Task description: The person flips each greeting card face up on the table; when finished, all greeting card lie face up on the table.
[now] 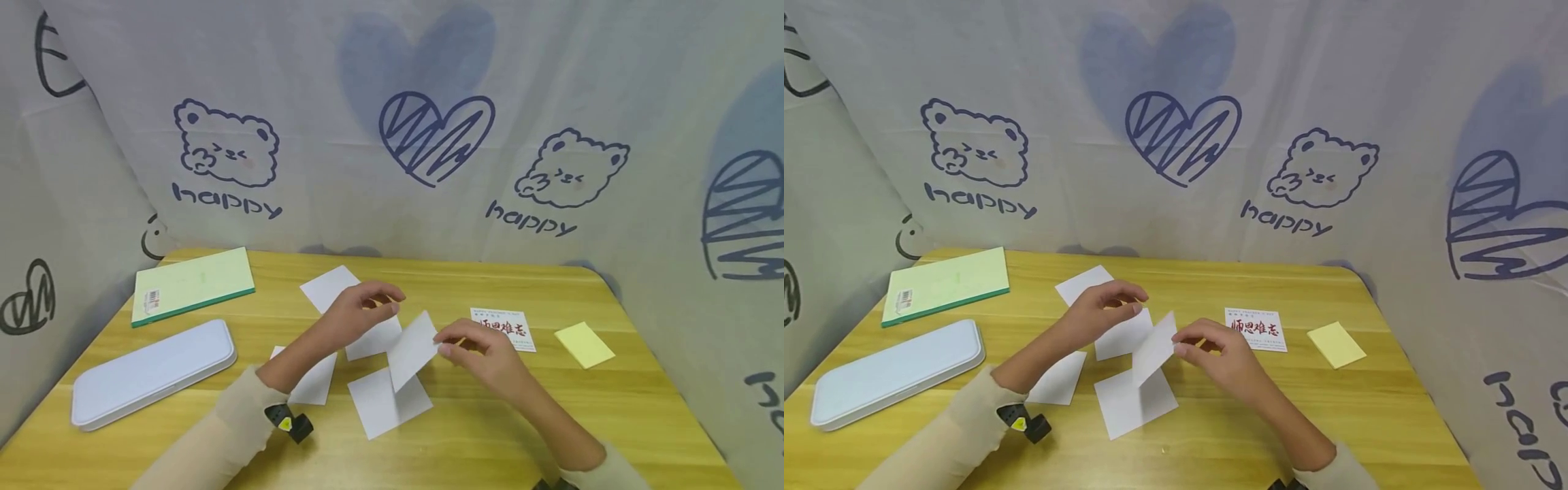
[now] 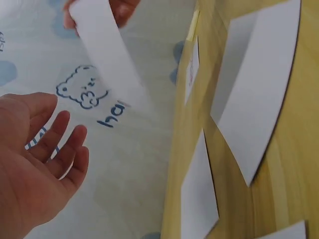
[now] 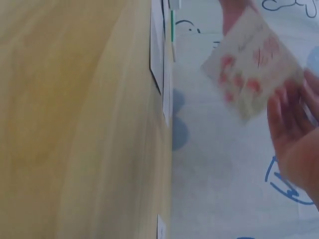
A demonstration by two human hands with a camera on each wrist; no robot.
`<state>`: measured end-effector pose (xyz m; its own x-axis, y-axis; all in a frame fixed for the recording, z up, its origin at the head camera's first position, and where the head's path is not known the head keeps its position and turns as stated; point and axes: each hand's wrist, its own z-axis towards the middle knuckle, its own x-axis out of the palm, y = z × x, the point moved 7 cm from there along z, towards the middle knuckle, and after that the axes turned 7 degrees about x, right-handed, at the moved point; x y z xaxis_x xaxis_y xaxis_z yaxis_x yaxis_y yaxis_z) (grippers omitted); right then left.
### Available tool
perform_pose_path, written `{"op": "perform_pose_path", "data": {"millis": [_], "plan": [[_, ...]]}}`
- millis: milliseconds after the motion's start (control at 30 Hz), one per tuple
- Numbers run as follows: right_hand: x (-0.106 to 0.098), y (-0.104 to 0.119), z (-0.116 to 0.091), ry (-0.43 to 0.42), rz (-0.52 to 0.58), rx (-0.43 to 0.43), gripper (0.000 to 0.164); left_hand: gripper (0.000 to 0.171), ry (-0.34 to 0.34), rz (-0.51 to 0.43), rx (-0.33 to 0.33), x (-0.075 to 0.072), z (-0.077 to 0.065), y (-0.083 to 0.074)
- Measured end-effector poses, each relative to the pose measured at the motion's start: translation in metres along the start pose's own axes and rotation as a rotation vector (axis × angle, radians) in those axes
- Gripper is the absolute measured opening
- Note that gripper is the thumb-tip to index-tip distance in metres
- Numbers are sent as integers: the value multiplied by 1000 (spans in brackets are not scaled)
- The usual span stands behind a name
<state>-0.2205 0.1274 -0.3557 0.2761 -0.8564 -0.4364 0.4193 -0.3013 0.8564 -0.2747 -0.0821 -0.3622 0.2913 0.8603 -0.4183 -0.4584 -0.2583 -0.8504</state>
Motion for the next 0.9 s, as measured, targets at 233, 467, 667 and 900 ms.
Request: {"op": "perform_pose_path", "data": {"millis": [233,467,667,900], "plan": [[-18,-13,-1,-262,11,173,11,18,98,-69,62,19,-5,-24],[-20,-13,-1,-320,11,203,15,14,138,-45,71,33,-9,-27],[-20,-15,-1,-324,32,232,20,13,130,23,56,32,-9,-27],[-19,-7,-1,-279,-87,101,9,14,119,19,39,29,-8,-27]]}}
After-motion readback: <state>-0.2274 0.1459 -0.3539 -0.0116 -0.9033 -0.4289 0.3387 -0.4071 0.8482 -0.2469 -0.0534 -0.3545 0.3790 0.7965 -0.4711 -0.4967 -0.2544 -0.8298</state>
